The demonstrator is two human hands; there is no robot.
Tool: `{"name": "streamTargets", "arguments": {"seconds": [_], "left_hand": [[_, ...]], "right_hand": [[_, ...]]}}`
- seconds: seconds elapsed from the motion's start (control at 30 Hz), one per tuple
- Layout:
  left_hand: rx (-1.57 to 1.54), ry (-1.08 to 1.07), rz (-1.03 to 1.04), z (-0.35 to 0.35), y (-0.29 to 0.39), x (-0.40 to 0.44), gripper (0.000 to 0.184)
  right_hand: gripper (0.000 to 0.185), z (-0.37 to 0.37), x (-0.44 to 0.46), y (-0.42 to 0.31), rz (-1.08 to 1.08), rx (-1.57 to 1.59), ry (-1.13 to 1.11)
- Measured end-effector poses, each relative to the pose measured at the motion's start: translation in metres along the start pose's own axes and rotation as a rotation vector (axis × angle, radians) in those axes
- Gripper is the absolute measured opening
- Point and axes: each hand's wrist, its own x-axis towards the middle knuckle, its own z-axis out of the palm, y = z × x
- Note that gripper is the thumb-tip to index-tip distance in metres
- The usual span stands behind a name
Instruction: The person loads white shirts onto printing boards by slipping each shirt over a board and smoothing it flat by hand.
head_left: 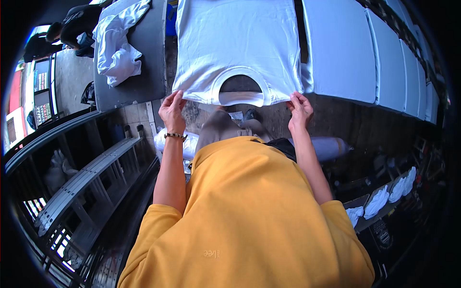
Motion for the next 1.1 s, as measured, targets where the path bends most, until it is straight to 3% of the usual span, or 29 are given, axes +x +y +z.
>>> {"name": "streamTargets", "arguments": {"seconds": [0.1,0.27,0.73,1.1], "left_hand": [[0.060,-0.014,0.040,0.000,-0.001,-0.001,0.023],[0.088,-0.057,0.060,-0.023,0.016,-0.024,0.019],[0.117,-0.053,0.027,-0.059,0.016,-0.071,0.020],[0.191,-0.034,-0.018,-0.067,-0.008,-0.069,0.022]], "right_hand": [[0.026,-0.007,0.001,0.001,0.003,0.042,-0.089],[0.052,-0.018,-0.017,-0.019,-0.045,-0.036,-0.157],[0.058,-0.055,-0.065,-0.013,-0.082,-0.120,-0.136],[0.058,-0.061,-0.062,0.000,0.017,-0.154,-0.135]]}}
